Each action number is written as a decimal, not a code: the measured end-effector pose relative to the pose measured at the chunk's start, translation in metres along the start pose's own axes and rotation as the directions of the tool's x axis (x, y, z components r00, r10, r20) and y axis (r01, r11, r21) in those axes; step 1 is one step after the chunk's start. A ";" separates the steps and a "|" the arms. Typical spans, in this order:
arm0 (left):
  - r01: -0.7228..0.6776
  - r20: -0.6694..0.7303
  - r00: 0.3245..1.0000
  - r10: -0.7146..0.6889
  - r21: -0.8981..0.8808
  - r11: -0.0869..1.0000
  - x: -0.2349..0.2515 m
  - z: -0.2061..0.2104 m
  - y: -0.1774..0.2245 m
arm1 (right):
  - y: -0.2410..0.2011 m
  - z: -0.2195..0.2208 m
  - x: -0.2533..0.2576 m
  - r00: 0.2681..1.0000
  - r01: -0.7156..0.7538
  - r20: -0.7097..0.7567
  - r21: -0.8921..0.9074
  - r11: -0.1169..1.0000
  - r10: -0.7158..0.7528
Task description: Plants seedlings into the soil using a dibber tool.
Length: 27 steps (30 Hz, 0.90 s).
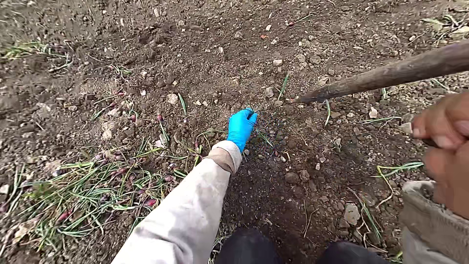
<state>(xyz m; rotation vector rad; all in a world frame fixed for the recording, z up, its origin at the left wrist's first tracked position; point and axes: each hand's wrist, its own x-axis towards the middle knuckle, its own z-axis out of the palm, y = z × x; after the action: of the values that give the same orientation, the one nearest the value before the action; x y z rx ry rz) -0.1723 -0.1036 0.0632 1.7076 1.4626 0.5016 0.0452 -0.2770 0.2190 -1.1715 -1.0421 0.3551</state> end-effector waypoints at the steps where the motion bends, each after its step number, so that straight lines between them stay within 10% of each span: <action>1: -0.004 0.003 1.000 0.004 0.000 1.000 0.001 0.001 0.000 | 0.011 0.024 0.018 0.999 0.037 0.015 -0.027 0.999 -0.037; 8: 0.034 0.143 0.989 -0.026 -0.054 0.998 0.025 0.022 -0.008 | 0.185 0.105 -0.005 0.909 -0.334 0.075 -0.459 0.823 0.411; 16: -0.086 0.244 0.969 0.029 0.225 0.970 0.035 0.054 -0.038 | 0.194 0.062 -0.105 0.952 -0.304 -0.016 -0.141 0.942 0.304; 27: 0.088 0.092 0.986 -0.137 0.410 0.908 0.026 0.066 -0.014 | 0.096 0.030 -0.066 0.997 0.003 0.072 -0.369 0.929 0.026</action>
<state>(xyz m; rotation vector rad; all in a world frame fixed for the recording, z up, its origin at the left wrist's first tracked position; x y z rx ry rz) -0.1257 -0.1003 0.0077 1.9157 1.6474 0.0275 0.0128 -0.2678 0.1037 -1.5107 -1.2028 0.2177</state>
